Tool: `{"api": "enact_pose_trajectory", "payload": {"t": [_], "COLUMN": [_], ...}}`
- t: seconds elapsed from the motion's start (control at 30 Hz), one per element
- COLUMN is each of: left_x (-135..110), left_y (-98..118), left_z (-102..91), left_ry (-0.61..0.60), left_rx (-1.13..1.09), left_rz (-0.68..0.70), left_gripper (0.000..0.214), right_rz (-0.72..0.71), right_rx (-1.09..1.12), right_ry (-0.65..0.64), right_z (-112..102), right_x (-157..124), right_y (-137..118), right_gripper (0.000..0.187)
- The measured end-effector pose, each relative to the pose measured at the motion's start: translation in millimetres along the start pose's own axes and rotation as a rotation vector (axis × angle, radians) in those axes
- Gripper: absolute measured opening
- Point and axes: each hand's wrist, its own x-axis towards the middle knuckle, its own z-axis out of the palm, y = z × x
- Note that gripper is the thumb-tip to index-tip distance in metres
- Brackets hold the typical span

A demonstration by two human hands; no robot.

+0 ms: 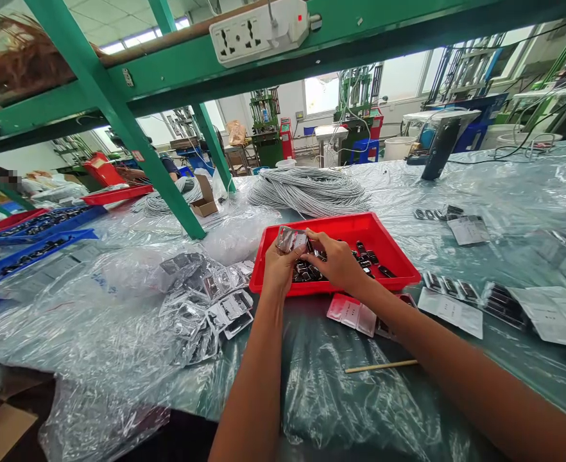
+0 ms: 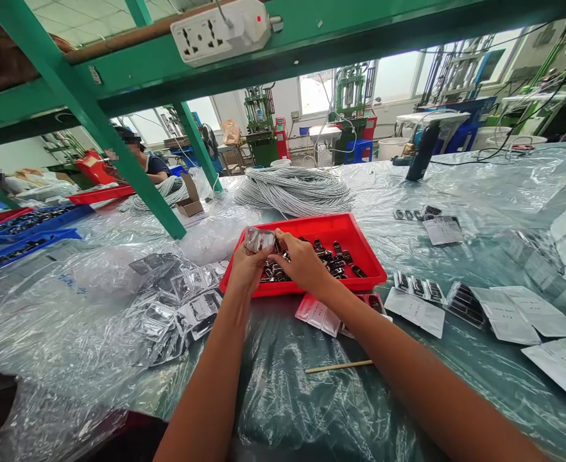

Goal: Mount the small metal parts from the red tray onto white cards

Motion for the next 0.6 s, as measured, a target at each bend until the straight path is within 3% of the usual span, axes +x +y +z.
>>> {"api": "enact_pose_trajectory", "payload": {"t": [0.17, 0.3, 0.43, 0.5, 0.6], "left_x": [-1, -2, 1, 0, -15], "left_y": [9, 21, 41, 50, 58], "left_z": [-4.0, -8.1, -29.3, -50.6, -85.3], "left_ry": [0.060, 0.406, 0.756, 0.864, 0.874], "left_rx": [0.397, 0.666, 0.607, 0.606, 0.726], "left_rz": [0.180, 0.340, 0.503, 0.564, 0.455], "left_gripper": [0.036, 0.022, 0.029, 0.042, 0.061], "right_rz": [0.252, 0.342, 0.219, 0.175, 0.084], "right_rx": [0.033, -0.217, -0.424, -0.393, -0.327], "right_ry": [-0.044, -0.131, -0.116, -0.241, -0.607], "right_z": [-7, -18, -48, -68, -96], "right_x": [5, 12, 22, 17, -20], "right_y": [-4, -5, -17, -32, -57], "right_gripper": [0.014, 0.021, 0.033, 0.023, 0.012]}}
